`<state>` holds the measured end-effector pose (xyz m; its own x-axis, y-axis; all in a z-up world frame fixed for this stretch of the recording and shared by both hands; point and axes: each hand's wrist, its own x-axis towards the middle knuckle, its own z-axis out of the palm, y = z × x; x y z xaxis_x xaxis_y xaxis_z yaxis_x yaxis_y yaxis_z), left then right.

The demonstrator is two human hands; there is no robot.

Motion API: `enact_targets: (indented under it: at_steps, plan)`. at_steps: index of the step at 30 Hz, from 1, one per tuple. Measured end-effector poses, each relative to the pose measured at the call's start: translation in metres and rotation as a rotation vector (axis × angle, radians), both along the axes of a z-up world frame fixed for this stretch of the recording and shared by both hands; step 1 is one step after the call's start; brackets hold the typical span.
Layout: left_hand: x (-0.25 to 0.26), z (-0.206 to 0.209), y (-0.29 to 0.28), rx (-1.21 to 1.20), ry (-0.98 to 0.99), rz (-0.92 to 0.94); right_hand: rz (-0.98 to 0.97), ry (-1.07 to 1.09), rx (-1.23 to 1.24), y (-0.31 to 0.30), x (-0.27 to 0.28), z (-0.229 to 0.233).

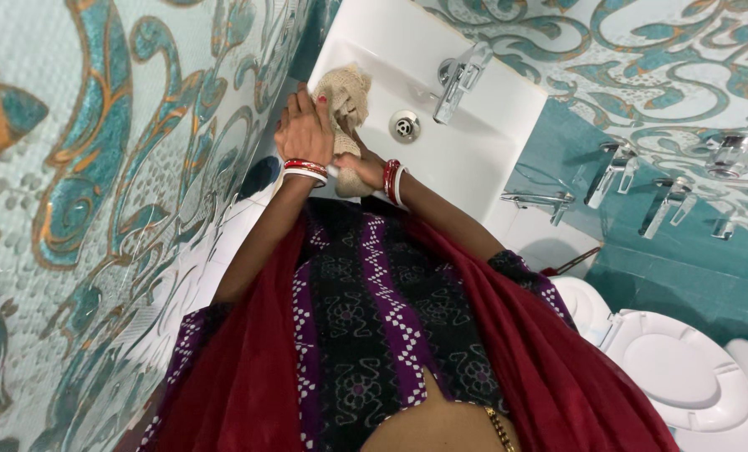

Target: The person wipes the surfaces and fixtures of a white bathroom sink using a small beige cloth, moving around the basin, faucet, and backsplash.

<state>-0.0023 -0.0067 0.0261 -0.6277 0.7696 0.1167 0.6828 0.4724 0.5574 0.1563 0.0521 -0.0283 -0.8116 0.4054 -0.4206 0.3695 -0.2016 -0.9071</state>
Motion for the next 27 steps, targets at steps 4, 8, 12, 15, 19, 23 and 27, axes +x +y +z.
enact_targets:
  at_steps: [4, 8, 12, 15, 19, 23, 27]
  plan:
    - [0.001, 0.002, 0.0, 0.01, 0.001, 0.006, 0.122, -0.203, 0.259, 0.016, -0.004, -0.003]
    - [0.001, 0.0, 0.0, 0.028, 0.01, 0.028, 0.246, -0.113, 0.518, 0.026, -0.006, -0.013]
    - [0.003, -0.006, 0.0, 0.026, 0.06, 0.024, 0.239, -0.284, 0.747, 0.033, -0.006, -0.011]
    - [0.002, -0.009, 0.0, 0.014, 0.052, 0.014, 0.269, -0.531, 0.996, 0.038, -0.002, 0.003]
    - [0.003, -0.011, 0.0, 0.047, 0.135, 0.003, 0.289, -0.854, 1.048, 0.037, 0.018, 0.013]
    - [0.003, -0.01, 0.0, -0.017, 0.085, 0.016, 0.203, -0.911, 1.021, 0.035, 0.045, 0.019]
    - [0.003, -0.012, -0.001, -0.026, 0.109, 0.015, 0.185, -1.102, 0.926, 0.025, 0.079, 0.043]
